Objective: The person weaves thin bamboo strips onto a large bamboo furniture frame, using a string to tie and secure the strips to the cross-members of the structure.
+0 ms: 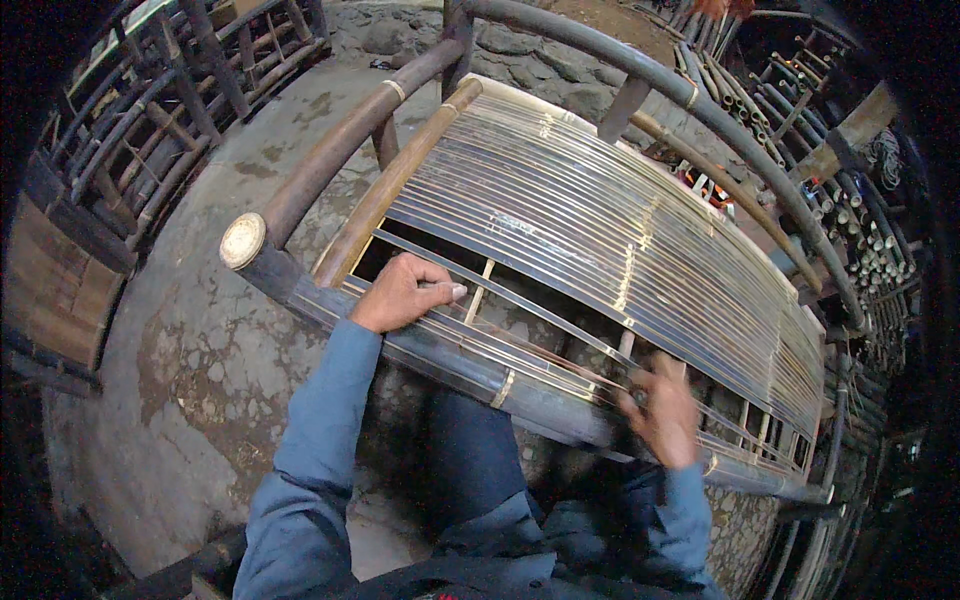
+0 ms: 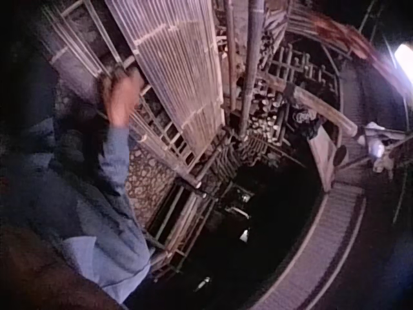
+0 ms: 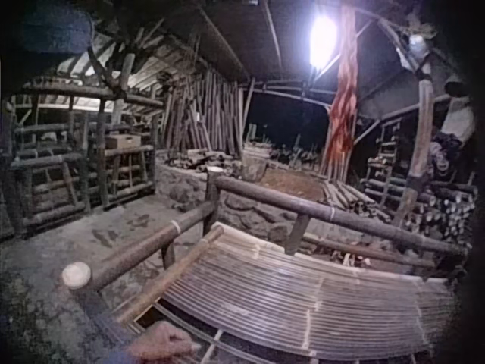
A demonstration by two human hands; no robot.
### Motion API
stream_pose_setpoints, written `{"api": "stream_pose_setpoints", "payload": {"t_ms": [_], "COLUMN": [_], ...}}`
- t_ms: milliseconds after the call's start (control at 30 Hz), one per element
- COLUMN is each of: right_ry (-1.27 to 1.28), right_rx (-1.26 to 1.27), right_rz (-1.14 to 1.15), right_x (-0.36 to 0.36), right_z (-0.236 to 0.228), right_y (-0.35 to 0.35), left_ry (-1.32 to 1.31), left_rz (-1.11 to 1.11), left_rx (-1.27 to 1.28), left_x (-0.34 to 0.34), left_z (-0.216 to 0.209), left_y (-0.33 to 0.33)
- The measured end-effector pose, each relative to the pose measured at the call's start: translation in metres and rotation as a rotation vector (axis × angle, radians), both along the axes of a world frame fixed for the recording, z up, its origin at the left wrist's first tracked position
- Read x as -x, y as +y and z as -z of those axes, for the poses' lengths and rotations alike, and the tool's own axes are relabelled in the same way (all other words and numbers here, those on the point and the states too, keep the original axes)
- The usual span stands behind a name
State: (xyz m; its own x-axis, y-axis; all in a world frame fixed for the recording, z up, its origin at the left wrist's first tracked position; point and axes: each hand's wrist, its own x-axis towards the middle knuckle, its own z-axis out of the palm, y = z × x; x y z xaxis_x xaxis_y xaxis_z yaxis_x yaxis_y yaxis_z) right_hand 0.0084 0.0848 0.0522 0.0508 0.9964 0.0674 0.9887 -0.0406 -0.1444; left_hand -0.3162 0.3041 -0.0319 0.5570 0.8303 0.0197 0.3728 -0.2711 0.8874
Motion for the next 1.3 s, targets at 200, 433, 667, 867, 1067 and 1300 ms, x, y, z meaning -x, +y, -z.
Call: {"api": "stream_pose_setpoints", "payload": {"t_ms": [200, 433, 667, 867, 1067, 1300], "right_ry": [0.449, 2.192, 2.495, 2.566, 2.839, 3.027], "right_rx": [-0.05, -0.193, -0.209, -0.202, -0.058, -0.105], "right_rz": [0.018, 0.047, 0.067, 0.082, 0.007, -0.13], "right_x": [-0.021, 0.035, 0.023, -0.007, -0.037, -0.035], "right_z": [-0.04, -0.042, -0.069, -0.062, -0.051, -0.065], "right_y": [-0.11, -0.037, -0.05, -0.061, -0.087, -0.132], "left_ry": [0.04, 0.194, -0.511, -0.464, 0.928, 0.15], "left_rz": [-0.11, -0.259, -1.108, -0.855, -0.667, -0.221], "left_rx": [-0.16, -0.316, -0.19, 0.472, 0.277, -0.414], "left_x": [-0.021, -0.024, -0.073, 0.015, 0.369, -0.013], "left_z": [0.03, 0.019, 0.092, 0.152, 0.16, -0.074], "left_y": [0.004, -0.012, -0.21, -0.238, -0.278, -0.221]}}
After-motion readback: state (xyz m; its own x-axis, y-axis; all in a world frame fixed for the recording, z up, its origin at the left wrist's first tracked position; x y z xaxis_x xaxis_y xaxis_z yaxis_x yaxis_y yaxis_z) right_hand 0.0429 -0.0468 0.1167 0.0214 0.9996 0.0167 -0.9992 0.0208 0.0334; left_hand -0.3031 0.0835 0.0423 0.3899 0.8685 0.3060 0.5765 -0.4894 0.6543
